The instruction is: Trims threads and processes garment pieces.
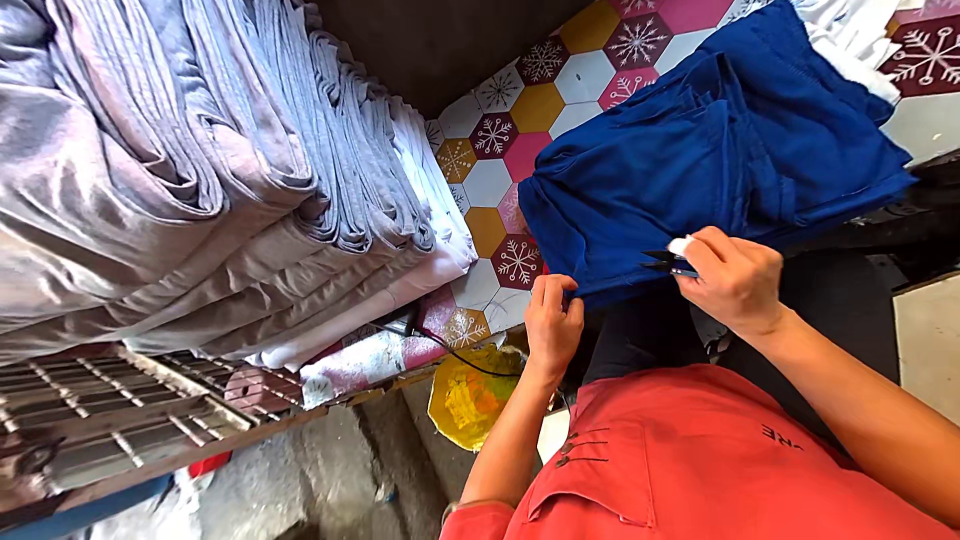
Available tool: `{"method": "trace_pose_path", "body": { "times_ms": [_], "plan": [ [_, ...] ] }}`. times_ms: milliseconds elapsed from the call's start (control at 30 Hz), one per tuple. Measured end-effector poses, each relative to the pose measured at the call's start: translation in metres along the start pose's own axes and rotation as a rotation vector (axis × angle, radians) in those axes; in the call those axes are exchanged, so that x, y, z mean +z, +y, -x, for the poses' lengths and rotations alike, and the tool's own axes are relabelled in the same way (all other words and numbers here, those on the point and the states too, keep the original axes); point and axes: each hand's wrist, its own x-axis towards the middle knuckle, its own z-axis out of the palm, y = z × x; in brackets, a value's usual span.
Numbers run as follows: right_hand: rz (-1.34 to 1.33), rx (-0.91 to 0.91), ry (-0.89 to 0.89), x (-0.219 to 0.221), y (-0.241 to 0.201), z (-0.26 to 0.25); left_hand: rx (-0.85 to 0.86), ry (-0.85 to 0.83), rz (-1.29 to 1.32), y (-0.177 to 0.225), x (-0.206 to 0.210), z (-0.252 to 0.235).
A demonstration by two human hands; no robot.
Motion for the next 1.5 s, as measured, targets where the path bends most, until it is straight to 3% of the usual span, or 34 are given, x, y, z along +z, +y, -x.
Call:
{"method": "trace_pose_path", "body": {
  "times_ms": [67,200,233,333,400,567,667,867,1067,1500],
  "plan": [
    [0.012,-0.055,-0.02,-0.006,0.002,0.017,0.083,-0.075,-0.106,-0.015,-0.005,0.017],
    [-0.179,0.066,-0.399,-0.014,0.004,0.062,-0.273,-0.833,-0.289,0.0,-0.035,0.025],
    [-0.241,0.142,-0.435,-0.015,0.002,0.071,-0.287,-0.815,-0.25,0.003,-0.038,0.026],
    [-0.468,0.426,-0.44,-0.016,-0.006,0.081,-0.177,-0.382,-0.042,0.008,-0.027,0.032],
    [-0.554,0.57,-0.411,-0.014,-0.011,0.077,-0.165,-0.245,0.03,0.012,-0.007,0.026],
    [-0.615,0.686,-0.381,-0.015,-0.016,0.068,-0.256,-0.355,-0.15,0.021,0.031,0.013],
    [-0.783,0.811,-0.418,-0.02,-0.014,0.066,-0.234,-0.342,-0.205,0.02,0.039,0.013],
    [-1.161,0.943,-0.611,-0.017,-0.023,0.05,-0.253,-0.325,-0.098,0.018,0.03,0.016],
    [-1.23,1.102,-0.856,-0.006,-0.04,0.03,-0.207,-0.213,-0.081,0.025,0.021,0.024],
    [-1.595,1.341,-0.885,0.011,-0.041,0.023,-0.175,-0.133,-0.068,0.027,0.016,0.03]
  ]
}}
